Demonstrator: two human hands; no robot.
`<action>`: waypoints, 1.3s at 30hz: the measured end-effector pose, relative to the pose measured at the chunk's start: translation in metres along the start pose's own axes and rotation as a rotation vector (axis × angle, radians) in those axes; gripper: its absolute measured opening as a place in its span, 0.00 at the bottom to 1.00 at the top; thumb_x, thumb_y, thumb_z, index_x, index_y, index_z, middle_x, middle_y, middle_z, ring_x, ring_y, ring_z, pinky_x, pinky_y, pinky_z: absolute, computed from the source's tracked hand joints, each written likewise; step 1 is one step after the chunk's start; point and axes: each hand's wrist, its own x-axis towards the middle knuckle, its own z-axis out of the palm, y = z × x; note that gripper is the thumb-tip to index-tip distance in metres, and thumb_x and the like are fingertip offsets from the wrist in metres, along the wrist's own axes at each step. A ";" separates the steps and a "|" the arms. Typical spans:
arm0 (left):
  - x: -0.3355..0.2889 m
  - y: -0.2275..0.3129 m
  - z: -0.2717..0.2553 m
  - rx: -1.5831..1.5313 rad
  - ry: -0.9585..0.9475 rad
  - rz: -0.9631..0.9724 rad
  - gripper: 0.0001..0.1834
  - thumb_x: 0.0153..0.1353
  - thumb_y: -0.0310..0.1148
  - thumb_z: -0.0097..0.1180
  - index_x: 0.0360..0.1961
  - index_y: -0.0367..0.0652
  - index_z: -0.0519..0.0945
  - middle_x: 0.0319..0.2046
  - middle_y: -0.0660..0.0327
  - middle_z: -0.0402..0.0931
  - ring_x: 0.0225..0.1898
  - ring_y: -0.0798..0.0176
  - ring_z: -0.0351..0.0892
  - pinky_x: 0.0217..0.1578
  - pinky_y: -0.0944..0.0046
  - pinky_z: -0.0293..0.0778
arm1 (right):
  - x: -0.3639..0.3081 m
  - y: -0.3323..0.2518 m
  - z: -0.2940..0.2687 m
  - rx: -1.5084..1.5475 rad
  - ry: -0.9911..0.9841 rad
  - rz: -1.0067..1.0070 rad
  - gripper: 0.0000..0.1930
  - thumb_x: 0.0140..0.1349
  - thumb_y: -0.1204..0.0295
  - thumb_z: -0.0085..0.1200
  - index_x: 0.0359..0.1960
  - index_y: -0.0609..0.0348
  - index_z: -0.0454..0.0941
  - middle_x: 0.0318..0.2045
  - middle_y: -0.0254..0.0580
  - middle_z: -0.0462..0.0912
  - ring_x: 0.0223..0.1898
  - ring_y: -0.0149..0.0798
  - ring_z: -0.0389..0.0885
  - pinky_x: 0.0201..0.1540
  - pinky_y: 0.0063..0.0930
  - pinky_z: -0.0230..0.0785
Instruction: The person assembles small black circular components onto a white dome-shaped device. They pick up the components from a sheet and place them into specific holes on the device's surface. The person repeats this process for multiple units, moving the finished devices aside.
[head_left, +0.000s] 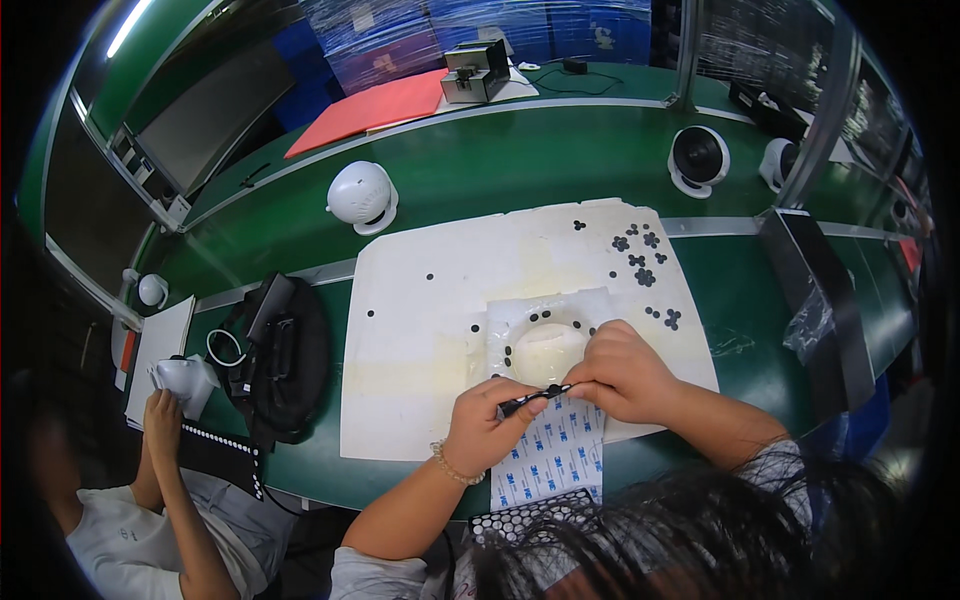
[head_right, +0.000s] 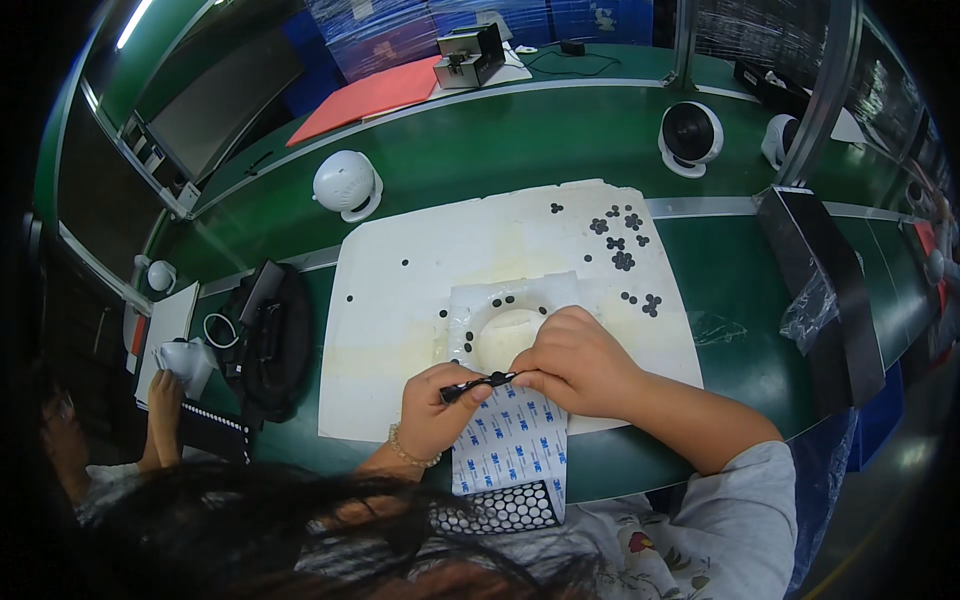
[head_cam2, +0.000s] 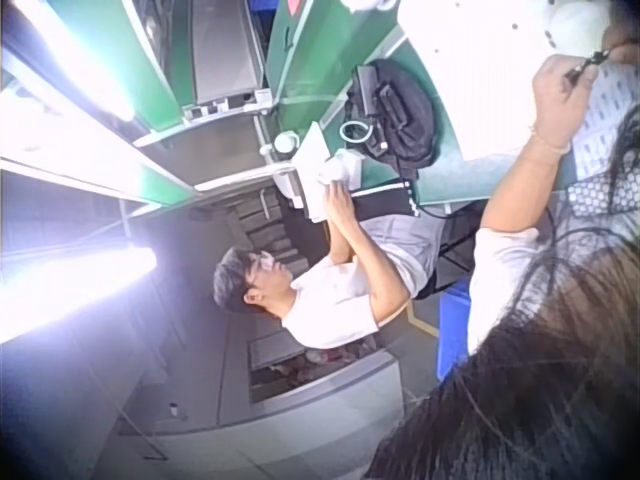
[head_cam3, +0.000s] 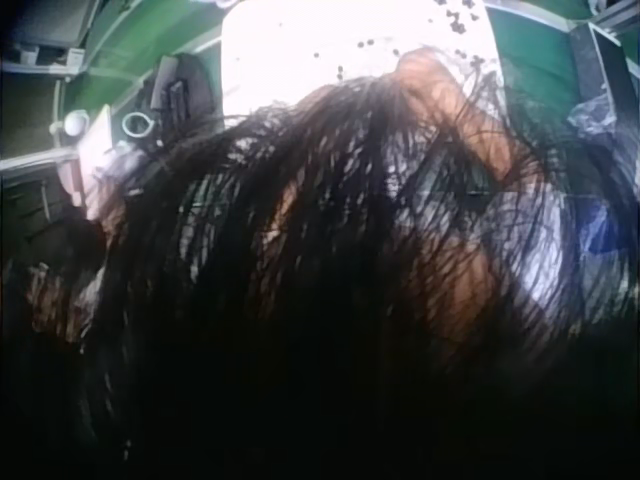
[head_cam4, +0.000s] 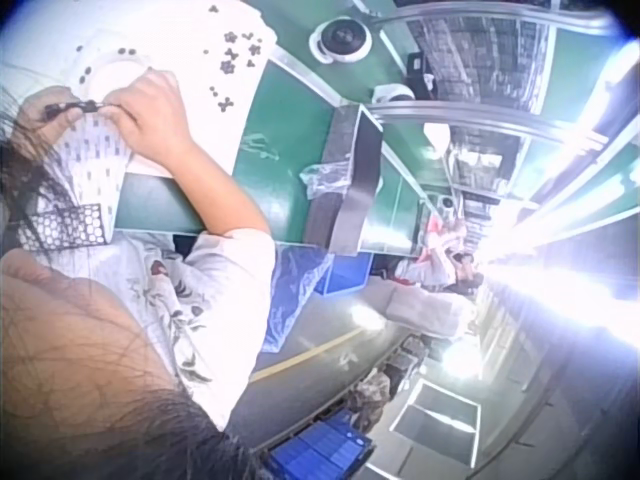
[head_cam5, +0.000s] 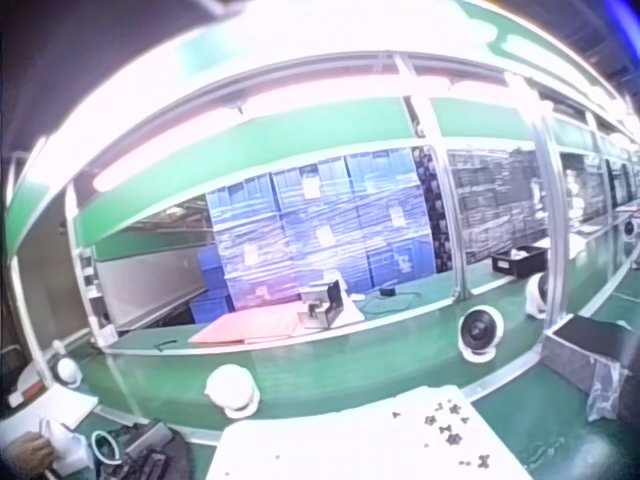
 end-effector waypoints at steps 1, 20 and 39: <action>0.000 0.000 0.000 -0.010 0.003 0.001 0.06 0.48 0.28 0.61 0.28 0.38 0.80 0.21 0.59 0.76 0.22 0.67 0.73 0.24 0.71 0.67 | 0.000 -0.001 0.000 0.033 0.028 0.026 0.08 0.48 0.66 0.58 0.28 0.53 0.77 0.23 0.34 0.73 0.32 0.39 0.70 0.40 0.32 0.58; 0.000 0.003 -0.002 -0.011 -0.006 0.028 0.05 0.50 0.28 0.57 0.28 0.38 0.79 0.20 0.58 0.76 0.19 0.64 0.74 0.21 0.70 0.68 | -0.003 0.005 0.004 0.265 0.023 0.108 0.06 0.47 0.69 0.58 0.24 0.54 0.74 0.23 0.35 0.72 0.30 0.39 0.70 0.38 0.31 0.60; 0.001 -0.005 -0.006 -0.001 -0.156 0.001 0.10 0.48 0.28 0.59 0.34 0.40 0.78 0.29 0.57 0.76 0.28 0.63 0.74 0.29 0.69 0.69 | 0.058 0.053 -0.007 0.529 -0.237 0.397 0.14 0.55 0.63 0.53 0.37 0.60 0.75 0.38 0.42 0.75 0.41 0.37 0.72 0.45 0.26 0.63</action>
